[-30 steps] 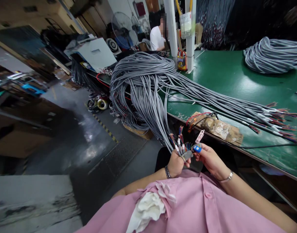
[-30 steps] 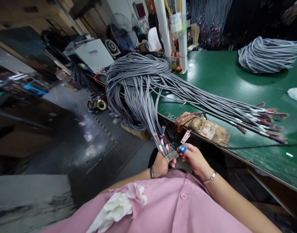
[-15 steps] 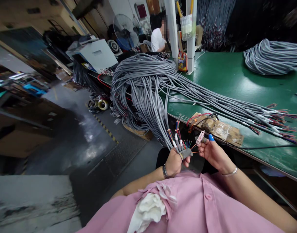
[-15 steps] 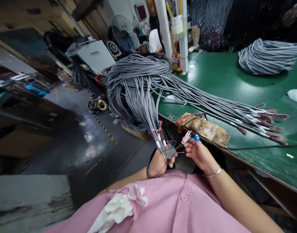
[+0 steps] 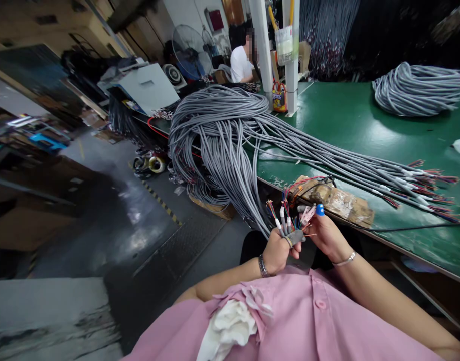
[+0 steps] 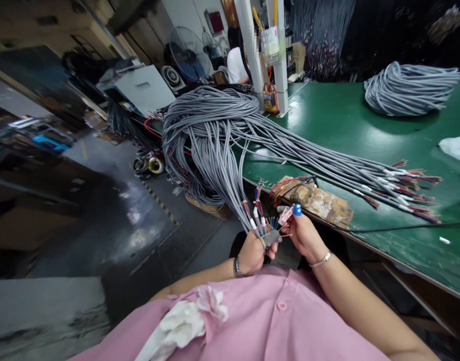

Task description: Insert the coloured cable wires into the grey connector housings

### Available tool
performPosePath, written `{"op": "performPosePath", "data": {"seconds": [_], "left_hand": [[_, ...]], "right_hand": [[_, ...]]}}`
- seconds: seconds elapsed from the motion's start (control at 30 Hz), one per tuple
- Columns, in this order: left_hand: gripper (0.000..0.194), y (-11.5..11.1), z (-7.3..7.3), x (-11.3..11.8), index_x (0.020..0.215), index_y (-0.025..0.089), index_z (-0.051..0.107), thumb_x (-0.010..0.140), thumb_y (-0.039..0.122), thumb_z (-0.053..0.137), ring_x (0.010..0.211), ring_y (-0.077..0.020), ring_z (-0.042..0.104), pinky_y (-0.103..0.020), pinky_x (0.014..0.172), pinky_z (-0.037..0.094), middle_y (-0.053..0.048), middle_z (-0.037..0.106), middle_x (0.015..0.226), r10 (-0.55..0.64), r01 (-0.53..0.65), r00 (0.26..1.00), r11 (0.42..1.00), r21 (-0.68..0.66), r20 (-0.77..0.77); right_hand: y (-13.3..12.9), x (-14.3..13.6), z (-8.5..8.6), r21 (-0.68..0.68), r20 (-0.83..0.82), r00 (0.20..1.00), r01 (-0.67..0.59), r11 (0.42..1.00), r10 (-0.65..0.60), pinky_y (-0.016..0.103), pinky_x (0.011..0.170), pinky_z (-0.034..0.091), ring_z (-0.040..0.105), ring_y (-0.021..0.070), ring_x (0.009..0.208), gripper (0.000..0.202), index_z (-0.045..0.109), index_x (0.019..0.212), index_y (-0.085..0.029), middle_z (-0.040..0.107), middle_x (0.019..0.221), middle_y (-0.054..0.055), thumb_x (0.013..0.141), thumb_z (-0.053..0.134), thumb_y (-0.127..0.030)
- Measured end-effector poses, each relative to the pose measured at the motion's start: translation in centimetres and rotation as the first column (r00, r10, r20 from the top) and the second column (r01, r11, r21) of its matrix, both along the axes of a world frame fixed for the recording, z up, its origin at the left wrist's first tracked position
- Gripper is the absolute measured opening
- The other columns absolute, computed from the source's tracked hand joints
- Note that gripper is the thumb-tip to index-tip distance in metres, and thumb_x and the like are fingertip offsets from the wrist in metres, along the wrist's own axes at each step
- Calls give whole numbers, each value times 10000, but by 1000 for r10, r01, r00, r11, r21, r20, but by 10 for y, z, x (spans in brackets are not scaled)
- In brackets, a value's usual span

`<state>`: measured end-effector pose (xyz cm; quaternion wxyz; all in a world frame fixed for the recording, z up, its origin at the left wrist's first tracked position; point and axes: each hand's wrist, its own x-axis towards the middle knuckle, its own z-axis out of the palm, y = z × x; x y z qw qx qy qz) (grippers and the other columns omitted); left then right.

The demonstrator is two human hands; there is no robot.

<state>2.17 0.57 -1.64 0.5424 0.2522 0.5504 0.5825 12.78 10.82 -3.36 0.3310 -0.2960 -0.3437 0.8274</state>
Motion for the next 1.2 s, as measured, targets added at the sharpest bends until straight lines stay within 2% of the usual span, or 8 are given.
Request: {"op": "performPosePath", "data": {"seconds": [0.27, 0.5, 0.63, 0.73, 0.83, 1.0, 1.2], "left_hand": [[326, 3, -4, 2, 680, 110, 610, 725, 424, 686, 334, -70, 447, -189, 336, 332, 12, 547, 479, -18, 18, 1000, 1000, -6, -18], [362, -3, -2, 0, 649, 110, 599, 708, 454, 695, 330, -71, 450, -191, 334, 332, 9, 547, 472, -4, 4, 1000, 1000, -16, -29], [355, -12, -1, -2, 659, 104, 616, 720, 446, 691, 337, -77, 463, -193, 338, 340, 3, 558, 479, 1, -1, 999, 1000, 12, -39], [340, -16, -1, -3, 657, 109, 609, 722, 432, 694, 334, -75, 460, -193, 338, 349, 5, 562, 486, 36, -36, 999, 999, 26, -19], [311, -14, 0, -1, 674, 115, 607, 723, 408, 699, 328, -71, 449, -190, 332, 349, 14, 559, 485, 71, -72, 997, 996, 46, 19], [322, -5, 2, 1, 648, 109, 615, 743, 411, 673, 335, -72, 456, -191, 337, 342, 8, 550, 483, 64, -65, 998, 996, 62, 29], [327, 0, -3, 3, 643, 107, 614, 747, 414, 661, 349, -74, 463, -193, 348, 339, 3, 553, 499, 77, -79, 997, 996, 52, 24]], "right_hand": [[1, -5, 2, -42, -62, 991, 117, 992, -120, 253, 601, 459, 546, 133, 641, 387, 692, 779, -199, 644, 737, 10, 674, 725, -570], [-4, 0, 4, -122, -142, 990, -21, 992, 3, 238, 527, 451, 521, 115, 560, 459, 671, 789, -194, 629, 709, 14, 758, 589, -645], [0, 5, 4, -138, -166, 982, -118, 983, 95, 225, 515, 462, 542, 115, 586, 528, 678, 827, -186, 644, 761, 39, 786, 509, -684], [4, 7, 4, -103, -138, 982, -142, 984, 127, 218, 525, 467, 557, 116, 617, 418, 682, 856, -186, 649, 778, 38, 816, 564, -585], [4, 8, 3, -43, -87, 993, -80, 996, 76, 208, 539, 466, 545, 102, 599, 259, 679, 860, -187, 636, 741, 15, 832, 626, -439], [1, 5, -6, -43, -137, 988, -73, 996, 67, 234, 554, 480, 551, 117, 589, 447, 693, 875, -161, 650, 738, 46, 861, 508, -568], [2, 0, -15, -165, -218, 971, -131, 977, 94, 274, 561, 499, 586, 141, 588, 463, 684, 826, -181, 685, 785, 55, 782, 571, -628]]}}
